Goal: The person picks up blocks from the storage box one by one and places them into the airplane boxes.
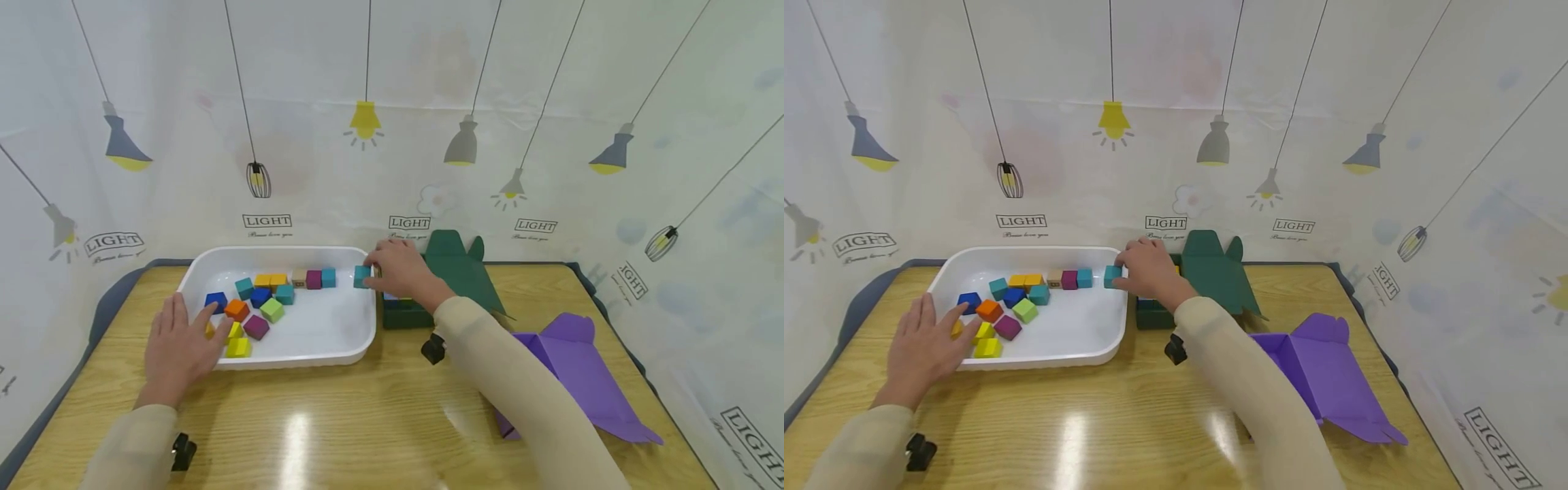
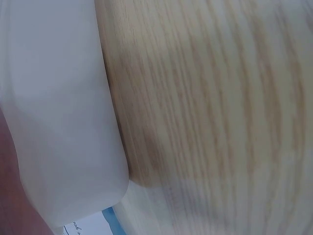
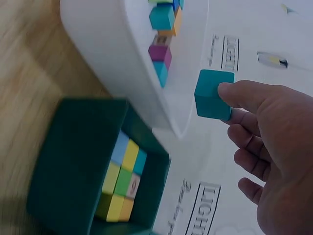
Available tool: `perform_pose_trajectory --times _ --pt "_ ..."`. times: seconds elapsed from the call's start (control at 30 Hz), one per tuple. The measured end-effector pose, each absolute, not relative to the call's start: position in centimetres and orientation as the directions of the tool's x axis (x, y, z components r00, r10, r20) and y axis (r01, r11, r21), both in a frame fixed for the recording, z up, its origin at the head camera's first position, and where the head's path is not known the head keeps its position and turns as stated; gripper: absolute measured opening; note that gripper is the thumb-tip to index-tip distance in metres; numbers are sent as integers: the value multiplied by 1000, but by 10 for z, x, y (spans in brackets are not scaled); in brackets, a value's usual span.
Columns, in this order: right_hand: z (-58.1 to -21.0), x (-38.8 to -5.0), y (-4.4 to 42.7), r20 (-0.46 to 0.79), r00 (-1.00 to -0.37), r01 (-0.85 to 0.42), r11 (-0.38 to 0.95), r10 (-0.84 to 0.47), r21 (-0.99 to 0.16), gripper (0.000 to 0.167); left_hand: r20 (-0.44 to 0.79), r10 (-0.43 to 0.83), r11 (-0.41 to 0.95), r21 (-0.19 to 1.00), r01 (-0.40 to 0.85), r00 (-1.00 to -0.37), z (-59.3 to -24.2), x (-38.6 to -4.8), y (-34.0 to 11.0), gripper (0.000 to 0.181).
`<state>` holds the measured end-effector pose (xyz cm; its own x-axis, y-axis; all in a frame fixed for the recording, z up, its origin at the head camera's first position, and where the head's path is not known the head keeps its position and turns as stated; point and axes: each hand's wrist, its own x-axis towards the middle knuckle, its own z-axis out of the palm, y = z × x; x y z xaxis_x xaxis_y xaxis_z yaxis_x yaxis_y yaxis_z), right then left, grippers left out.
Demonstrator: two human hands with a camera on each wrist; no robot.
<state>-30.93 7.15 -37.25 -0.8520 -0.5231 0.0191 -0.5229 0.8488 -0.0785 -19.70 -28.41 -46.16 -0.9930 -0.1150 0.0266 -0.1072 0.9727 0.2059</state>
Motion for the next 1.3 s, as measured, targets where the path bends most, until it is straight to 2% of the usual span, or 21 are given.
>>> perform_pose_trajectory --times 0.3,0.53,0.9,1.3 --pt "-378 -322 126 61 -884 -466 884 -463 -43 37 27 -111 973 206 -103 -993 -462 -197 -285 78" --pt "-386 -325 152 -4 -892 -451 891 -451 49 36 17 -118 972 207 -111 -993 -461 -197 -285 80" --pt "-398 -328 157 -74 -877 -479 863 -474 159 36 10 -120 967 226 -114 -993 -460 -196 -285 79" --pt "-418 -334 155 -119 -875 -484 851 -469 206 35 -4 -133 965 228 -130 -991 -461 -197 -285 80"
